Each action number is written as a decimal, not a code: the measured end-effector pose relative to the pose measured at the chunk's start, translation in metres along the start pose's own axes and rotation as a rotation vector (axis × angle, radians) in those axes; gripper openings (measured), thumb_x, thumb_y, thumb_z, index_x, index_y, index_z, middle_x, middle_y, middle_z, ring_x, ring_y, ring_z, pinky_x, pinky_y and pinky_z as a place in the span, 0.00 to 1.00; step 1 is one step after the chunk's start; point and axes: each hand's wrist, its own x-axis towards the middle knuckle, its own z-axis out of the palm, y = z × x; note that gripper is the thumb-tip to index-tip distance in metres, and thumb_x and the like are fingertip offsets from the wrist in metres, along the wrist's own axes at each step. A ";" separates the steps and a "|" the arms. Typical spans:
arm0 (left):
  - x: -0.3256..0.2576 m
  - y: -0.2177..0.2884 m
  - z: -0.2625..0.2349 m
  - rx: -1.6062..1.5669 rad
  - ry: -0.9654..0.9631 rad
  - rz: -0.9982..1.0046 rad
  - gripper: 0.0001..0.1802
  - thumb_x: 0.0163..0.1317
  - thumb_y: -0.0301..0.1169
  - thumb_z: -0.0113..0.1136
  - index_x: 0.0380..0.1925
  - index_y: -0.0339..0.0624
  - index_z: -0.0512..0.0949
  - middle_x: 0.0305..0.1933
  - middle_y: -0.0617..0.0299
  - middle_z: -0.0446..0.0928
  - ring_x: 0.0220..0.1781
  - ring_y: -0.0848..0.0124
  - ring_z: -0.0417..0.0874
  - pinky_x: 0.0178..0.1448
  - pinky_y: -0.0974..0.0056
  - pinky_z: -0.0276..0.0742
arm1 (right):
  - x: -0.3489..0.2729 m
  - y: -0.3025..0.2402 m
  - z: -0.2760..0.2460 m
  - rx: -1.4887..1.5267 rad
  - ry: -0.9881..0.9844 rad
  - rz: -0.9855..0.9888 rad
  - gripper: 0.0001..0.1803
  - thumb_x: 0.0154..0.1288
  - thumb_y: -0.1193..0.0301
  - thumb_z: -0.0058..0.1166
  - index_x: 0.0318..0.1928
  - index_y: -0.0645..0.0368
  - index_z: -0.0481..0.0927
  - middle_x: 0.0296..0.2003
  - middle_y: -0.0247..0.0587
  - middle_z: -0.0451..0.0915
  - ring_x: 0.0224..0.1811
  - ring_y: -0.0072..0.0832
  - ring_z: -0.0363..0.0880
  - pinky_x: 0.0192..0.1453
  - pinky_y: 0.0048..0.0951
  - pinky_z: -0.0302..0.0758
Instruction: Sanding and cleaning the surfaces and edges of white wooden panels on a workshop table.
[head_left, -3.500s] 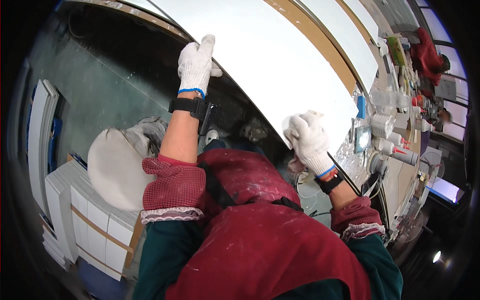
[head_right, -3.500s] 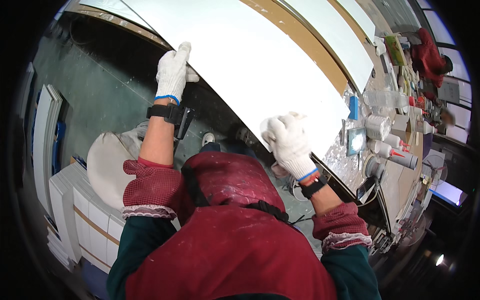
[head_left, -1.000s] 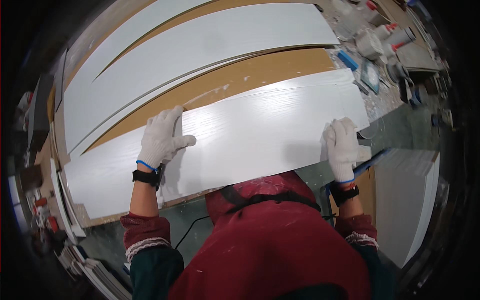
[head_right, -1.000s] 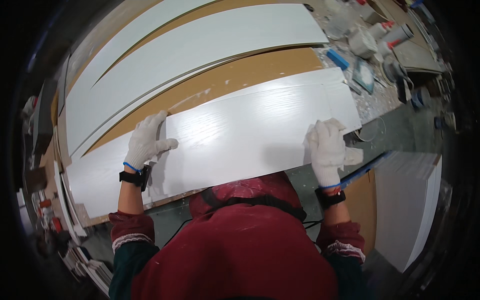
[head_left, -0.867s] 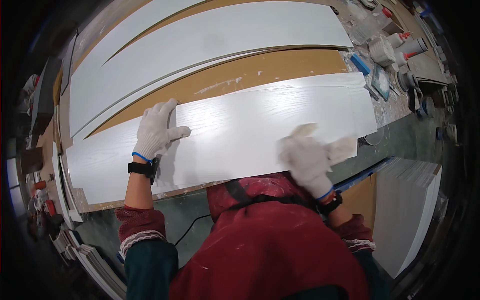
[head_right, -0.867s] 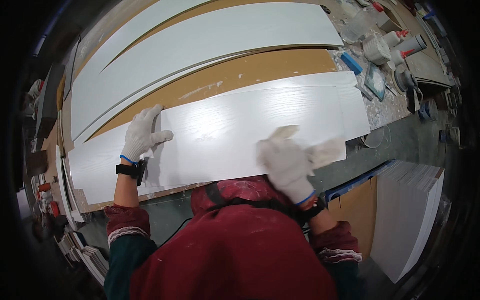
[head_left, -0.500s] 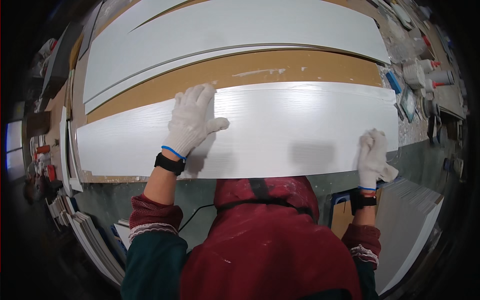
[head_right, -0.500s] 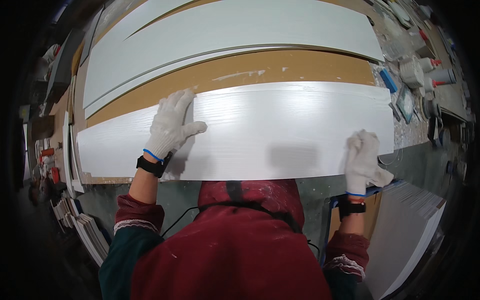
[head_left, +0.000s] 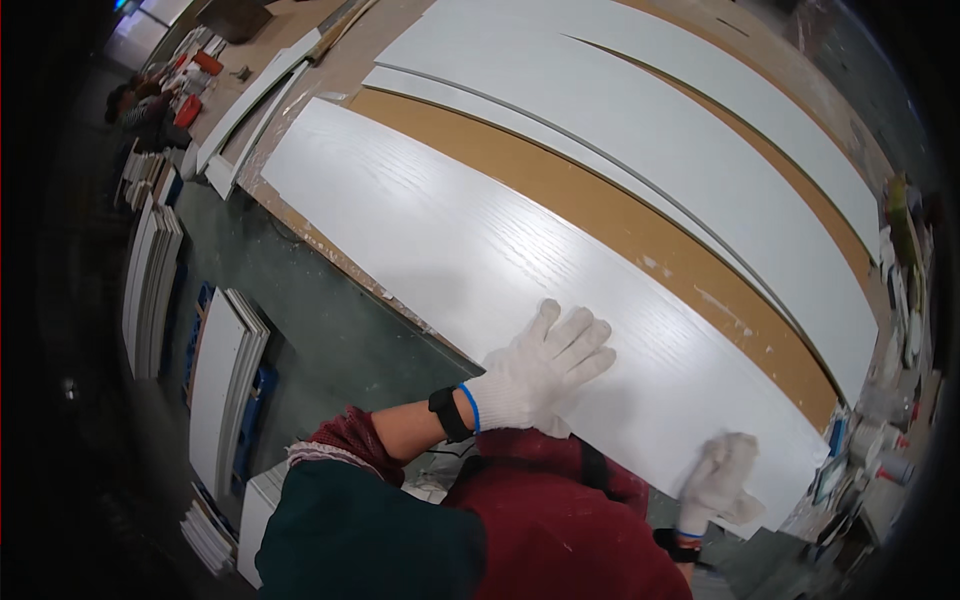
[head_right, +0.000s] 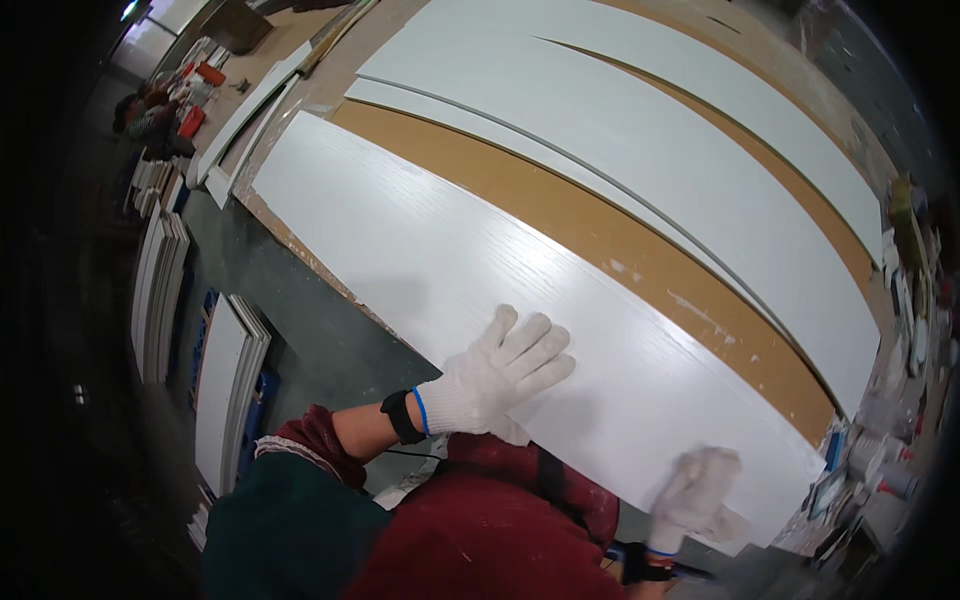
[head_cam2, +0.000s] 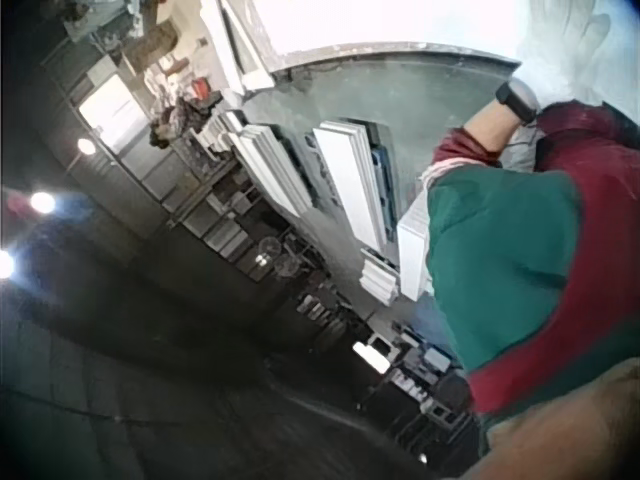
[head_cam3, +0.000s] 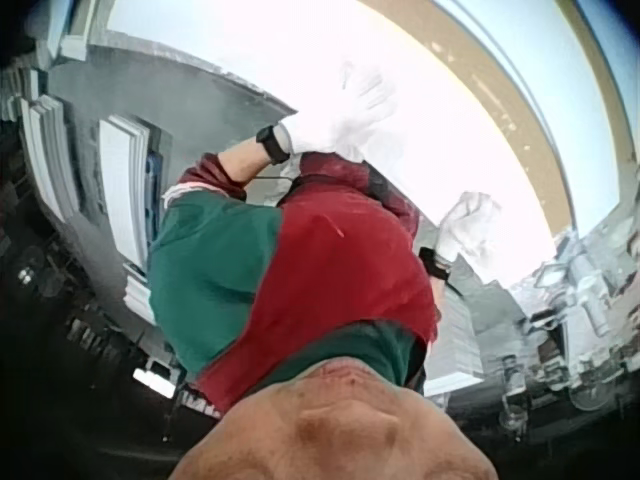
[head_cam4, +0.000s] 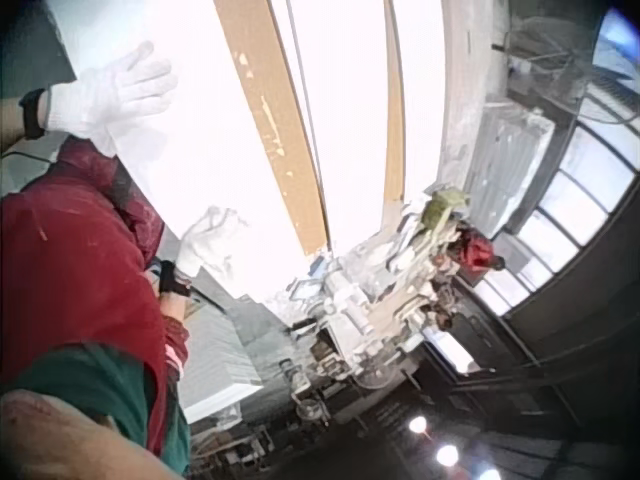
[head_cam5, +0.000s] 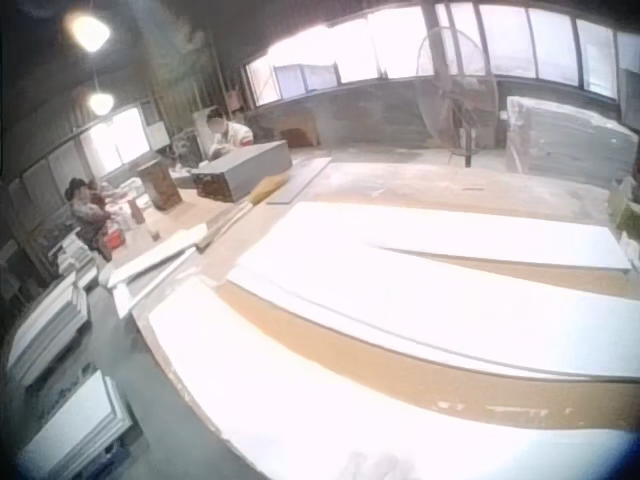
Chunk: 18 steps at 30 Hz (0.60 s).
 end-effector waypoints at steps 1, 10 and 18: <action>0.000 -0.002 0.001 0.000 0.021 -0.023 0.56 0.26 0.54 0.78 0.59 0.40 0.69 0.65 0.49 0.65 0.67 0.51 0.64 0.65 0.40 0.58 | 0.010 -0.035 0.012 -0.027 -0.078 -0.104 0.11 0.58 0.82 0.50 0.42 0.66 0.75 0.38 0.50 0.75 0.38 0.41 0.73 0.46 0.35 0.72; -0.014 -0.004 0.003 -0.044 0.149 0.007 0.51 0.28 0.57 0.76 0.54 0.41 0.72 0.57 0.56 0.68 0.59 0.61 0.67 0.60 0.50 0.63 | -0.018 0.065 -0.031 -0.038 -0.240 0.293 0.15 0.66 0.77 0.48 0.50 0.72 0.76 0.46 0.53 0.77 0.45 0.42 0.76 0.49 0.37 0.75; 0.005 -0.004 -0.003 0.031 -0.029 0.056 0.48 0.33 0.60 0.72 0.53 0.42 0.72 0.56 0.56 0.69 0.58 0.59 0.68 0.61 0.49 0.62 | -0.075 0.179 -0.074 -0.388 0.285 0.693 0.18 0.75 0.69 0.47 0.55 0.74 0.72 0.50 0.55 0.75 0.55 0.40 0.74 0.64 0.35 0.71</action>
